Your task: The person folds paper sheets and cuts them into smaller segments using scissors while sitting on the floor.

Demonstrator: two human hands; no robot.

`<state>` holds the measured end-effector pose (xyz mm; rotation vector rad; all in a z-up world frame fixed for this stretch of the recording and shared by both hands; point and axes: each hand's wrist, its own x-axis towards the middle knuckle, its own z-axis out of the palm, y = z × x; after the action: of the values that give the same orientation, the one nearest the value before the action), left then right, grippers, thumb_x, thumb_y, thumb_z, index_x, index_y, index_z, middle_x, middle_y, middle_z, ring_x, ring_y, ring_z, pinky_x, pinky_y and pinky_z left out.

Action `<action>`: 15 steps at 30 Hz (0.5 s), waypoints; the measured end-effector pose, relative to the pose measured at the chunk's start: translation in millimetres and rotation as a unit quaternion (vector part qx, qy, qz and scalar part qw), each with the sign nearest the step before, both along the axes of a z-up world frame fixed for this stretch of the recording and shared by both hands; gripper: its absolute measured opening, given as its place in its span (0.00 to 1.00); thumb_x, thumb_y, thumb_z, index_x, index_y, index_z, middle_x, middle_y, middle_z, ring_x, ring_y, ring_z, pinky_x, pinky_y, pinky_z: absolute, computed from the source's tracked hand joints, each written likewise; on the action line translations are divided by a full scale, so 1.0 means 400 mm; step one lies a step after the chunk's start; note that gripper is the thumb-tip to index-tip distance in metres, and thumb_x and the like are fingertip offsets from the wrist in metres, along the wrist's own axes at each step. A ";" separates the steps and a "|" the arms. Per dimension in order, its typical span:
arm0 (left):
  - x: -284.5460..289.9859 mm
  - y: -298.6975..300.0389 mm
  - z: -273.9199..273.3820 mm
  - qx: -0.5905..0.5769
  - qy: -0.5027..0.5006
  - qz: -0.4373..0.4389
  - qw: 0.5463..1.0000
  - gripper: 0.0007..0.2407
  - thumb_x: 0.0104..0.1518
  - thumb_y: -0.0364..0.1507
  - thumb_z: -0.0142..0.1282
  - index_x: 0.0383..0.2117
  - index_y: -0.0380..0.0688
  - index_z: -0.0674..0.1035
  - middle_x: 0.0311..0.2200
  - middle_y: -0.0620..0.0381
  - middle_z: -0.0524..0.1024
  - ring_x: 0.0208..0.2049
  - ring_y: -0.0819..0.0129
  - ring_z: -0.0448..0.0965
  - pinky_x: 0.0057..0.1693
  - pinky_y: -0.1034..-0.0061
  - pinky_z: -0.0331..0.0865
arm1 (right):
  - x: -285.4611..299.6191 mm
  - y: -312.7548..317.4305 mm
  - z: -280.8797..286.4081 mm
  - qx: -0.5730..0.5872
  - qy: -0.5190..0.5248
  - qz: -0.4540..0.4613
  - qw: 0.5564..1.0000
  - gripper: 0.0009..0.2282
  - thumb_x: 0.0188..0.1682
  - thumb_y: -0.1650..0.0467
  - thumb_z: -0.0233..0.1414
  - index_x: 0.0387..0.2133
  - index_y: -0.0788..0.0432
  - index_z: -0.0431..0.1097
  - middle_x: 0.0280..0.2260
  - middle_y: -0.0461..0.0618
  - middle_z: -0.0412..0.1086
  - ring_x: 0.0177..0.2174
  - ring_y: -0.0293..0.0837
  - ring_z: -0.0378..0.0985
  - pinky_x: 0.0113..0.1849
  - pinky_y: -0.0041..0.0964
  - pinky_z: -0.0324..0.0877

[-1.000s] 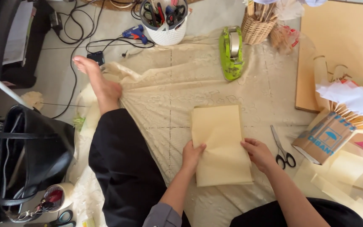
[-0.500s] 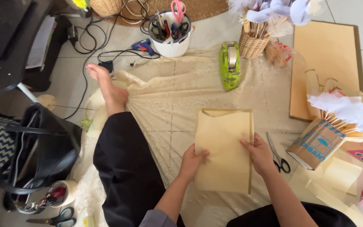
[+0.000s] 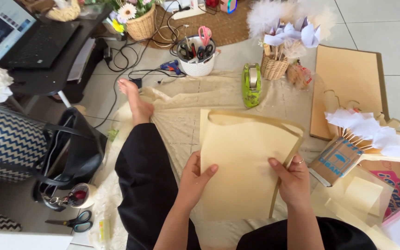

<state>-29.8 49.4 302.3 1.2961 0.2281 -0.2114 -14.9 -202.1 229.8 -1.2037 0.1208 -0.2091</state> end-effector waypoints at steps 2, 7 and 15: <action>-0.015 -0.007 0.052 0.007 -0.033 -0.002 0.999 0.25 0.51 0.34 0.63 0.55 0.40 0.73 0.51 0.53 0.80 0.50 0.64 0.82 0.52 0.70 0.78 | -0.015 -0.008 -0.012 0.021 -0.015 0.009 1.000 0.11 0.48 0.76 0.58 0.44 0.58 0.72 0.39 0.50 0.78 0.38 0.44 0.80 0.40 0.40 0.78; -0.040 -0.036 0.124 0.101 0.041 0.097 0.989 0.11 0.51 0.30 0.66 0.39 0.42 0.84 0.35 0.58 0.86 0.35 0.71 0.83 0.40 0.76 0.78 | -0.038 -0.018 -0.021 0.077 -0.060 0.036 0.995 0.11 0.47 0.80 0.57 0.42 0.57 0.73 0.43 0.53 0.78 0.44 0.47 0.81 0.47 0.42 0.76; -0.058 -0.052 0.084 0.080 0.019 0.147 0.986 0.09 0.51 0.28 0.67 0.34 0.38 0.83 0.31 0.56 0.85 0.31 0.70 0.83 0.36 0.75 0.78 | -0.062 -0.008 0.045 0.088 -0.008 0.023 0.996 0.09 0.51 0.75 0.55 0.44 0.56 0.72 0.41 0.49 0.77 0.39 0.44 0.79 0.42 0.41 0.76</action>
<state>-53.2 28.5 335.8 1.4006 0.4729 0.0339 -39.6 -205.2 247.7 -1.0273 0.0943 -0.1638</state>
